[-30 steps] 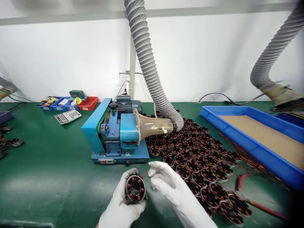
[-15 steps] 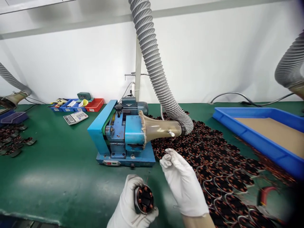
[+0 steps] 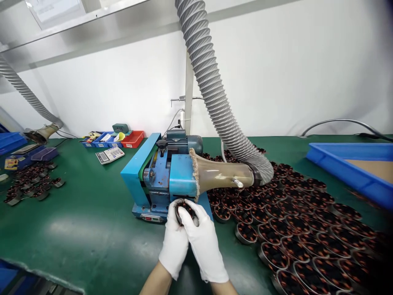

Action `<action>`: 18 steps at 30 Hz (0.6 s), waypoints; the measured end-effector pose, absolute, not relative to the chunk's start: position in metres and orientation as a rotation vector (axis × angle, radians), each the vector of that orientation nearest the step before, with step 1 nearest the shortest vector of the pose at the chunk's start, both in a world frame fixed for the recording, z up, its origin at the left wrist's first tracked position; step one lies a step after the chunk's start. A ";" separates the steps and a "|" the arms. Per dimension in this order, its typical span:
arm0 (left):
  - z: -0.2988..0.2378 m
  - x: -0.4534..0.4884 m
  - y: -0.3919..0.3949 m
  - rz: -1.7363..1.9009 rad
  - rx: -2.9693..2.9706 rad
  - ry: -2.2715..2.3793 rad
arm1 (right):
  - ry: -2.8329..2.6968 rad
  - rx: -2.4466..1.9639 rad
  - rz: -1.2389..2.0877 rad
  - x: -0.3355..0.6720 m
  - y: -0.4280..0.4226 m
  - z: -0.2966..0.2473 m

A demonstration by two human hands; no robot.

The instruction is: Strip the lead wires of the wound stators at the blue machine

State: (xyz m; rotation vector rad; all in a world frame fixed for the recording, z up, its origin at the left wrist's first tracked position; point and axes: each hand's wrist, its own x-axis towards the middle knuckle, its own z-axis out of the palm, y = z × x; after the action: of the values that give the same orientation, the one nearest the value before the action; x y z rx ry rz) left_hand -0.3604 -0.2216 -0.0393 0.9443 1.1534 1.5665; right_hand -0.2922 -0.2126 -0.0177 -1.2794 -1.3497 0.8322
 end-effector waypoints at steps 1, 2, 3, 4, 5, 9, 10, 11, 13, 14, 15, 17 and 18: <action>-0.039 -0.360 -0.219 1.571 0.955 1.148 | -1.355 -1.271 0.821 -0.291 -0.210 -0.017; -0.039 -0.360 -0.217 1.573 0.966 1.152 | -1.360 -1.260 0.814 -0.290 -0.208 -0.017; -0.040 -0.361 -0.216 1.573 0.977 1.160 | -1.363 -1.249 0.810 -0.289 -0.206 -0.018; -0.040 -0.361 -0.214 1.572 0.987 1.167 | -1.362 -1.238 0.812 -0.288 -0.205 -0.018; -0.040 -0.360 -0.213 1.569 0.998 1.172 | -1.358 -1.232 0.820 -0.287 -0.205 -0.018; -0.041 -0.359 -0.213 1.549 1.018 1.183 | -1.332 -1.249 0.851 -0.287 -0.207 -0.020; -0.042 -0.360 -0.216 1.543 1.015 1.187 | -1.331 -1.255 0.847 -0.286 -0.209 -0.021; -0.043 -0.361 -0.221 1.526 1.015 1.197 | -1.330 -1.258 0.840 -0.286 -0.212 -0.022; -0.046 -0.367 -0.235 1.472 1.039 1.228 | -1.332 -1.238 0.834 -0.283 -0.223 -0.027; -0.047 -0.372 -0.244 1.437 1.069 1.240 | -1.333 -1.207 0.840 -0.282 -0.229 -0.030; -0.047 -0.377 -0.252 1.396 1.109 1.244 | -1.329 -1.166 0.853 -0.280 -0.236 -0.032; -0.043 -0.387 -0.267 1.318 1.200 1.214 | -1.300 -1.067 0.919 -0.275 -0.249 -0.033; -0.040 -0.392 -0.272 1.287 1.245 1.192 | -1.267 -1.032 0.975 -0.272 -0.253 -0.032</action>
State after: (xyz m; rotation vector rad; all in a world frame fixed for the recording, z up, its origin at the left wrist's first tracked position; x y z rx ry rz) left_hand -0.3921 -0.2724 -0.0395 1.2451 1.1916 1.2871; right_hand -0.2723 -0.2533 -0.0323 -1.0320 -1.2672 0.9754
